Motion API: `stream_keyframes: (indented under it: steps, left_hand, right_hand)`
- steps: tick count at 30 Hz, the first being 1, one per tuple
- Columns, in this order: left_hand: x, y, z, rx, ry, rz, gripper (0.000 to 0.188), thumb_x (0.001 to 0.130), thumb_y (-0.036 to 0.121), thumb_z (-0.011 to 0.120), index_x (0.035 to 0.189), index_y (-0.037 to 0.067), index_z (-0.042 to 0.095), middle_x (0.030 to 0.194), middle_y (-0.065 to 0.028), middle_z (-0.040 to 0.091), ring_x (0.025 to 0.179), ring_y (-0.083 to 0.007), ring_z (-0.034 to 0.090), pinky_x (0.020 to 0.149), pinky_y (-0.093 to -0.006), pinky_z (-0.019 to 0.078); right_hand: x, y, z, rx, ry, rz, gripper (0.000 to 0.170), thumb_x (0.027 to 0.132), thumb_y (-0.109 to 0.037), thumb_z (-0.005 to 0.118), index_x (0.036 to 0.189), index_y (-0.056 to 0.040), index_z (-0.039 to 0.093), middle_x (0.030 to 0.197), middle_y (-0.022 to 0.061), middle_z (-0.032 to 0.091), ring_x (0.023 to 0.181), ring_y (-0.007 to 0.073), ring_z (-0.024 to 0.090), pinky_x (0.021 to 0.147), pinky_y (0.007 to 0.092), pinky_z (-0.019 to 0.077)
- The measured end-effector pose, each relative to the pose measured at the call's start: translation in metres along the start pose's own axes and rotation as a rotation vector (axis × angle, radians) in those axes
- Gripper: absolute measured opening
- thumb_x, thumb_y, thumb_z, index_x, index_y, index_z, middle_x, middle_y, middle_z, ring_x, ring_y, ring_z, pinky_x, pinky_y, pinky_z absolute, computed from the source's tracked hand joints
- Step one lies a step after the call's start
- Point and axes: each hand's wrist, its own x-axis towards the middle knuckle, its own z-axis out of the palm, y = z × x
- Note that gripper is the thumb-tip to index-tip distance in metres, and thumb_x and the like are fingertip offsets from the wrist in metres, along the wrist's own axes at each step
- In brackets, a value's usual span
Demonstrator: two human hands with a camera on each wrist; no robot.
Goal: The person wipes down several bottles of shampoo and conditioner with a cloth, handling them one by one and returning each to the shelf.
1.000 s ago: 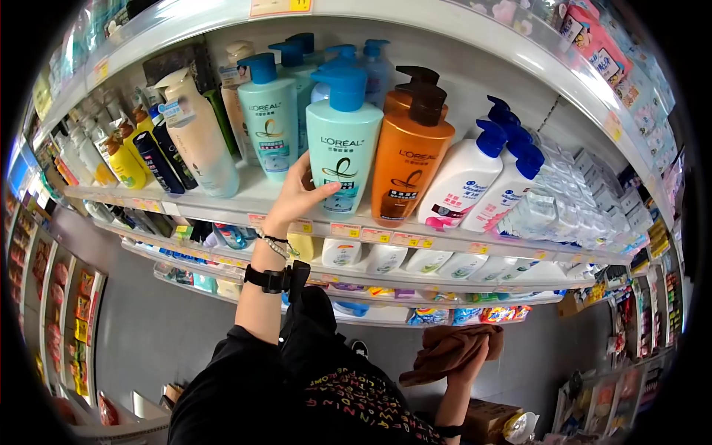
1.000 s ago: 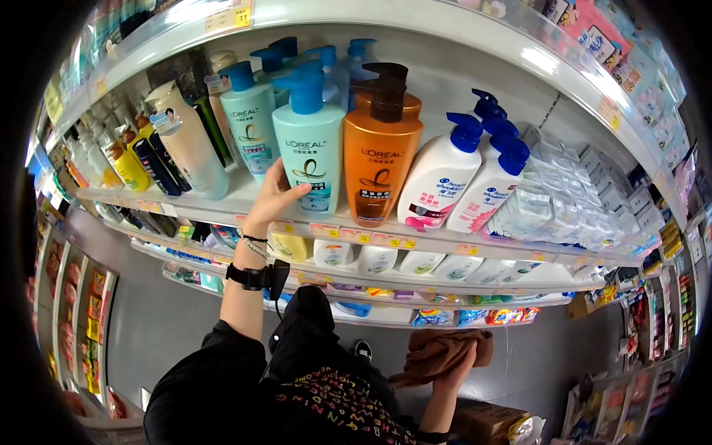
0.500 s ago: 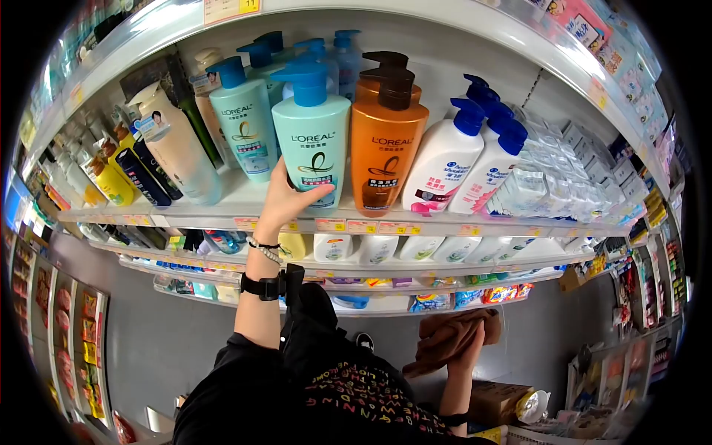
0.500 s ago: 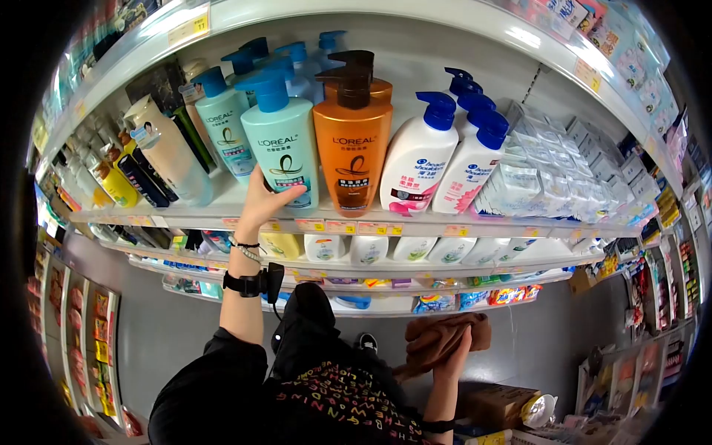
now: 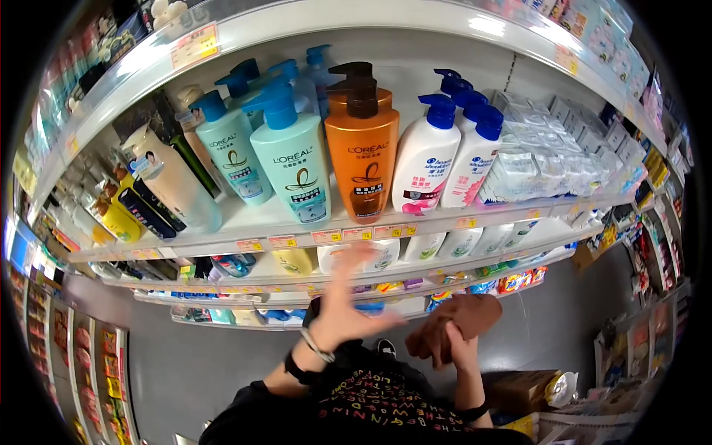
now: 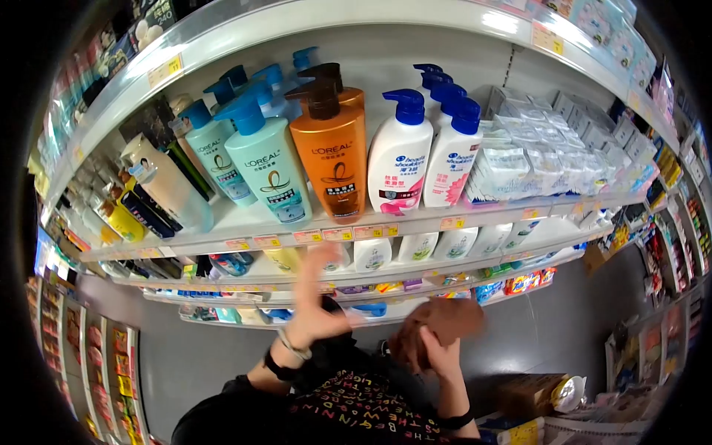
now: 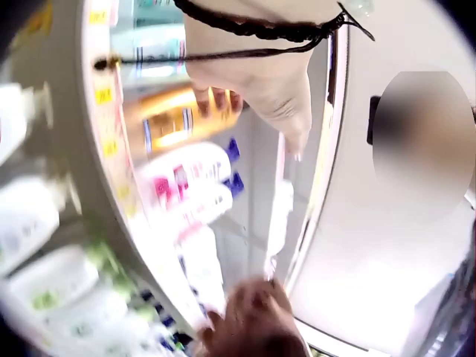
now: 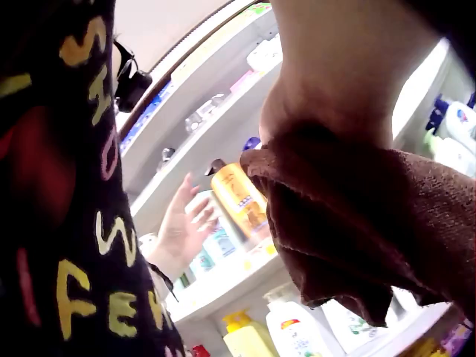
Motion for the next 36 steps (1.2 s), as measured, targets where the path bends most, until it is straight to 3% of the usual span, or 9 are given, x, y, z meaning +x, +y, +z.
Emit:
stream_keyframes:
  steps: [2,6,8,10,12,16,20,27,36]
  left_hand:
    - [-0.010,0.022,0.034,-0.184,-0.393,-0.116,0.073,0.065,0.026,0.078,0.123,0.000,0.042,0.124,-0.0197,0.045,0.116,-0.0293,0.046,0.095,-0.0394,0.0371]
    - [-0.031,0.012,0.055,-0.398,-0.468,-0.382,0.069,0.064,0.027,0.078,0.121,0.001,0.047,0.120,-0.0195,0.051,0.109,-0.0263,0.054,0.090,-0.0367,0.0425]
    - [-0.023,0.007,0.039,-0.328,-0.374,-0.345,0.076,0.065,0.020,0.077,0.129,0.002,0.038,0.108,-0.0237,0.057,0.097,-0.0360,0.059,0.081,-0.0349,0.0481]
    - [-0.017,0.019,0.023,-0.169,-0.074,-0.318,0.057,0.070,0.015,0.074,0.119,0.002,0.048,0.103,-0.0156,0.061,0.093,-0.0271,0.062,0.081,-0.0336,0.0476]
    - [-0.015,0.022,0.017,-0.462,0.358,-0.343,0.054,0.075,0.012,0.070,0.122,0.003,0.045,0.106,-0.0079,0.059,0.093,-0.0214,0.059,0.082,-0.0343,0.0475]
    - [0.000,0.036,-0.017,-0.629,1.067,-0.324,0.054,0.089,0.027,0.054,0.131,0.004,0.031,0.125,-0.0052,0.045,0.112,-0.0177,0.045,0.093,-0.0345,0.0392]
    - [0.031,0.070,-0.035,-0.798,1.329,-0.202,0.052,0.095,0.043,0.031,0.135,0.009,0.029,0.134,-0.0060,0.035,0.120,-0.0182,0.037,0.100,-0.0340,0.0311]
    - [0.044,0.092,-0.043,-0.808,1.417,-0.153,0.052,0.094,0.043,0.031,0.134,0.010,0.029,0.134,-0.0061,0.036,0.120,-0.0183,0.037,0.100,-0.0343,0.0312]
    - [0.034,0.084,-0.045,-0.806,1.396,-0.167,0.051,0.094,0.042,0.031,0.134,0.010,0.029,0.134,-0.0063,0.036,0.120,-0.0185,0.037,0.101,-0.0346,0.0314]
  right_hand:
    - [0.012,-0.011,0.019,-0.090,-0.046,-0.214,0.052,0.077,-0.013,0.062,0.122,0.0019,0.041,0.126,0.0122,0.042,0.112,0.0224,0.045,0.094,0.0354,0.0375]
    - [0.025,-0.051,0.046,0.006,-0.104,-0.224,0.064,0.075,-0.012,0.064,0.129,0.0031,0.031,0.128,0.0152,0.039,0.118,0.0257,0.041,0.098,0.0371,0.0340]
    - [0.018,-0.058,0.047,0.170,-0.168,-0.109,0.066,0.076,-0.015,0.064,0.130,0.0041,0.031,0.129,0.0179,0.037,0.121,0.0286,0.038,0.099,0.0381,0.0318]
    - [0.016,-0.072,0.051,-0.339,-0.022,-0.394,0.066,0.076,-0.018,0.062,0.130,0.0046,0.032,0.129,0.0198,0.036,0.121,0.0301,0.036,0.100,0.0383,0.0309]
    - [0.020,-0.072,0.054,-0.089,0.063,-0.368,0.057,0.078,-0.016,0.058,0.126,0.0050,0.036,0.126,0.0201,0.040,0.115,0.0285,0.042,0.094,0.0368,0.0353]
    - [0.010,-0.058,0.053,-0.019,-0.174,-0.206,0.024,0.079,-0.007,0.059,0.100,0.0026,0.055,0.093,0.0140,0.059,0.085,0.0198,0.058,0.075,0.0296,0.0448]
    - [0.007,-0.064,0.074,-0.082,-0.387,-0.217,0.009,0.079,-0.003,0.061,0.089,-0.0012,0.062,0.079,0.0095,0.065,0.072,0.0175,0.063,0.067,0.0271,0.0484]
    - [-0.002,-0.044,0.110,0.259,-1.063,-0.021,0.048,0.081,0.007,0.039,0.128,-0.0046,0.042,0.111,0.0121,0.053,0.101,0.0167,0.049,0.090,0.0287,0.0380]
    - [-0.009,-0.013,0.119,0.404,-1.093,0.018,0.048,0.079,0.011,0.037,0.124,-0.0027,0.043,0.104,0.0074,0.051,0.091,0.0148,0.049,0.080,0.0268,0.0390]
